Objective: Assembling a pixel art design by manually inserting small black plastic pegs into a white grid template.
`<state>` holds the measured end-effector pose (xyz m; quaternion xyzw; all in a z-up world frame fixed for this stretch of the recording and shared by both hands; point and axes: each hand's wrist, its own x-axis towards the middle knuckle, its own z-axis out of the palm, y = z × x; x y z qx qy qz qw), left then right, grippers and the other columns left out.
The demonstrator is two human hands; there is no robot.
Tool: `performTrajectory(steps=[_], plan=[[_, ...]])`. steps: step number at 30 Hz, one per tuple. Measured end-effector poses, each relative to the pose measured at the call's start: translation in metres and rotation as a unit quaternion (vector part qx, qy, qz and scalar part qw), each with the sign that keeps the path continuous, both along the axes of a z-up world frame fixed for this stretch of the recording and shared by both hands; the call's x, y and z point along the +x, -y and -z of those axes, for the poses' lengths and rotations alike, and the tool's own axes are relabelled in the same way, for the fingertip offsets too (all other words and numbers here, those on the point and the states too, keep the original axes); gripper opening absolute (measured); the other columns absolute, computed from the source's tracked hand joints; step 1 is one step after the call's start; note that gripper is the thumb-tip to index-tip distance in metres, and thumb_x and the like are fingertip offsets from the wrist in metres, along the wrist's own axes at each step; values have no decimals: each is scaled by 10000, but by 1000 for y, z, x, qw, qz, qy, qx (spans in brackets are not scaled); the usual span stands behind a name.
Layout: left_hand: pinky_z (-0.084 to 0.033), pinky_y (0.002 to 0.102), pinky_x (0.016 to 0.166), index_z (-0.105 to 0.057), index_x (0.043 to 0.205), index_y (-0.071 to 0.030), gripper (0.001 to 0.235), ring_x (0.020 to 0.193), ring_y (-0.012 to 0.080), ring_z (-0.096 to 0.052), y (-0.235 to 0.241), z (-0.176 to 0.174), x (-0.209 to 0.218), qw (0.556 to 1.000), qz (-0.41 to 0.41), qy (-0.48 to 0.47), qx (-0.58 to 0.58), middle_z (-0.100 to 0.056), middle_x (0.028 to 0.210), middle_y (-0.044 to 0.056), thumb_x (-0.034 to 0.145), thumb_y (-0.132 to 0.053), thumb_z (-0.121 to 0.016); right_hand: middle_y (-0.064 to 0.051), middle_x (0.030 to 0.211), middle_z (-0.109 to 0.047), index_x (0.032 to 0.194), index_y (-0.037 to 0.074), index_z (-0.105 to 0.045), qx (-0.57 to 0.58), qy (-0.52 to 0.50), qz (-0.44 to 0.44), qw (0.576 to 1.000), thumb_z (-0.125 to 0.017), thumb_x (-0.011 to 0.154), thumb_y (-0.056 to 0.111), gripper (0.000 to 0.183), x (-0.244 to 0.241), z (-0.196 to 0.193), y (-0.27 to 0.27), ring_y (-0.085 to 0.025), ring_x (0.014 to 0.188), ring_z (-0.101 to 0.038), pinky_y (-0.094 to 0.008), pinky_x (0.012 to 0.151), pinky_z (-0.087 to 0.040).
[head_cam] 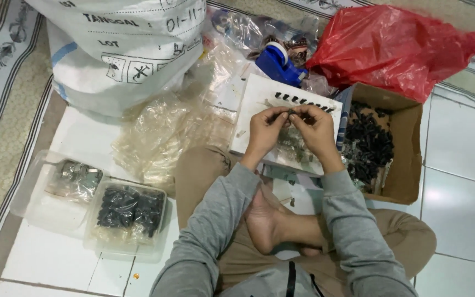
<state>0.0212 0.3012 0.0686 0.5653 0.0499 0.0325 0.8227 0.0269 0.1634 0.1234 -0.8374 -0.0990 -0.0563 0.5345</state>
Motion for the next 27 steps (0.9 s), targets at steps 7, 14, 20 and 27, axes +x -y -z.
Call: performTrajectory(steps=[7,14,20,27], plan=[[-617,464,762,-466,1489,57,555,859,341,-748,-25,-33,-6,986,-14,-56,157,-738,981,298,982,-113,-612,-189,960,-609,1033,53,-752,-265,167,-68,947,-798,899,33,143,54,-6,-13,-429,950,-606,-495,858,-469],[-641,394,620,-342,1560,29,640,637,268,-745,-20,-16,9,980,48,-125,145,-737,890,229,960,-102,-523,-86,1054,-625,990,161,-757,-420,171,-78,888,-826,840,129,168,95,44,-10,-315,1056,-563,-444,946,-385],[-659,332,520,-276,1586,12,646,612,268,-743,-23,-30,9,979,74,-157,102,-728,919,246,968,-48,-453,-56,1077,-624,982,185,-744,-440,181,-89,875,-838,829,159,182,103,62,-11,-277,1102,-545,-427,1020,-358],[-667,319,510,-290,1581,17,658,624,279,-744,-24,-35,9,978,73,-170,97,-719,940,266,945,-27,-456,-43,1066,-630,976,196,-749,-445,191,-91,870,-829,826,161,174,106,71,-12,-262,1073,-558,-424,1009,-367]])
